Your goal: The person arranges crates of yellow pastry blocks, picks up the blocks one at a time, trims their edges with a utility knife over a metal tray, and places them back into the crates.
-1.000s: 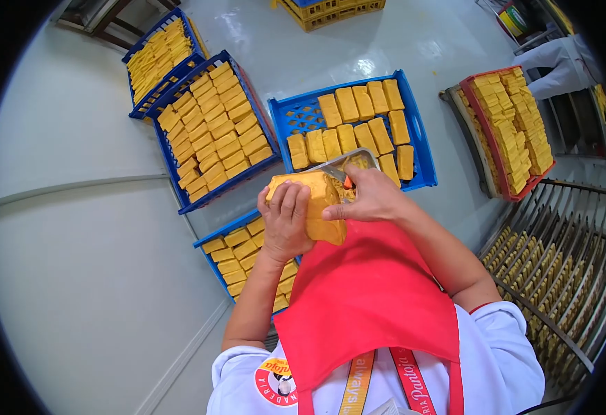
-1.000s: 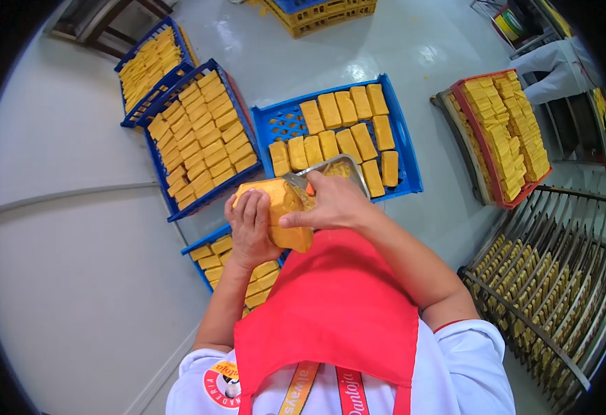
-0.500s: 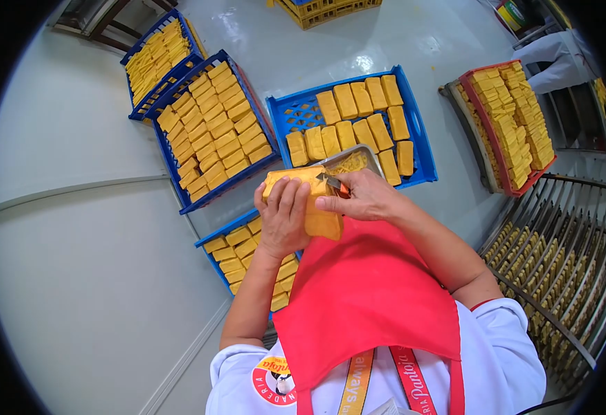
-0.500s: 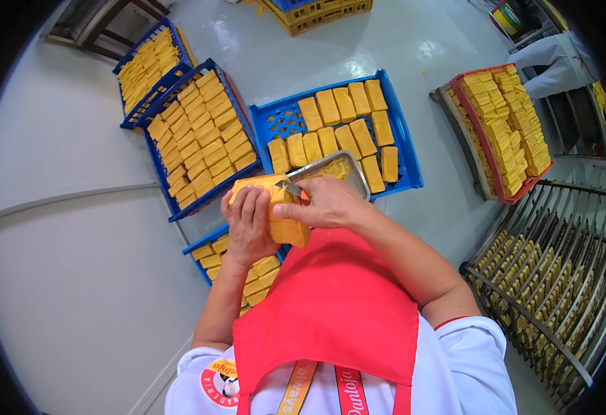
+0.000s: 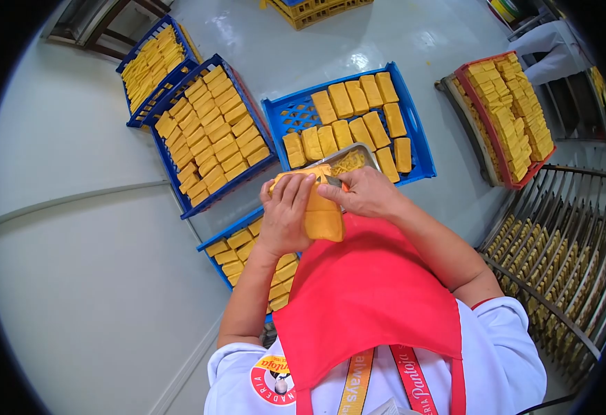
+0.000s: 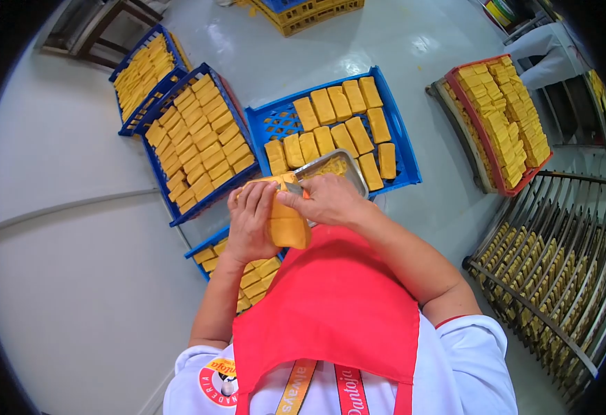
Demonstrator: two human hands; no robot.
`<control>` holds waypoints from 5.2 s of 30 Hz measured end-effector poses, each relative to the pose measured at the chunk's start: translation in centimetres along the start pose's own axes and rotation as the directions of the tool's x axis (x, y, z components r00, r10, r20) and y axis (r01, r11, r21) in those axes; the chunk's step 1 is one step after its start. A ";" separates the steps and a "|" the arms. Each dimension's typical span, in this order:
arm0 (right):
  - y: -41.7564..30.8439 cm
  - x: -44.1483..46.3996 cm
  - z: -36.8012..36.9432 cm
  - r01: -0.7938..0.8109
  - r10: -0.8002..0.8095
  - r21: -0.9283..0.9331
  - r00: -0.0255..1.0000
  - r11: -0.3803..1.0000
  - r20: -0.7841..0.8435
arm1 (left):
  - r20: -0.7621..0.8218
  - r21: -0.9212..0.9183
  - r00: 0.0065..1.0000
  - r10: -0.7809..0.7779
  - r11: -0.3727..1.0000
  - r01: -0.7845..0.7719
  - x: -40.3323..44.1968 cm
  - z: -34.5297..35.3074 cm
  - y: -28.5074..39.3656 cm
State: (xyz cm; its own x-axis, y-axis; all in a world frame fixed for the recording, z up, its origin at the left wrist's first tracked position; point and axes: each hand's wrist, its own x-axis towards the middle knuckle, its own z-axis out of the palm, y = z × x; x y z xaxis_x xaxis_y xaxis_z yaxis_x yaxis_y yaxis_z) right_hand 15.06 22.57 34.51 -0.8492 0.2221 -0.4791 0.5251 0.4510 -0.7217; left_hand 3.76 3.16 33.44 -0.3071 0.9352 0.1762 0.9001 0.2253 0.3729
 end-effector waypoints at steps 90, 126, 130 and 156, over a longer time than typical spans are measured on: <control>2.8 0.1 2.8 0.061 -0.004 0.183 0.954 0.981 -0.300 | -0.313 -0.347 0.938 -0.146 0.937 0.030 -1.5 4.6 -1.0; 3.0 -0.1 2.4 0.100 -0.047 0.172 0.956 0.980 -0.289 | 0.592 -0.803 0.699 -0.401 -0.367 0.470 -0.8 4.5 -1.7; 3.1 0.0 2.6 0.155 -0.137 0.056 0.959 0.986 -0.246 | 0.763 -0.599 0.520 -0.383 -0.721 0.348 0.5 4.7 -2.2; 4.4 3.0 2.3 0.491 -0.626 -0.493 0.765 0.719 -0.152 | 0.945 -0.268 0.312 -0.102 -0.787 0.556 2.8 4.2 -1.3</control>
State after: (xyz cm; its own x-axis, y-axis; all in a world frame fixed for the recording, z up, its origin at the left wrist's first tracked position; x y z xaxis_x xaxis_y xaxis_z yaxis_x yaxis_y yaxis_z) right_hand 14.96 23.16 28.78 -0.9867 0.0186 0.1613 -0.0668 0.8589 -0.5077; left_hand 3.01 6.62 29.66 0.1044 0.5270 -0.8435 -0.9619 0.2689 0.0490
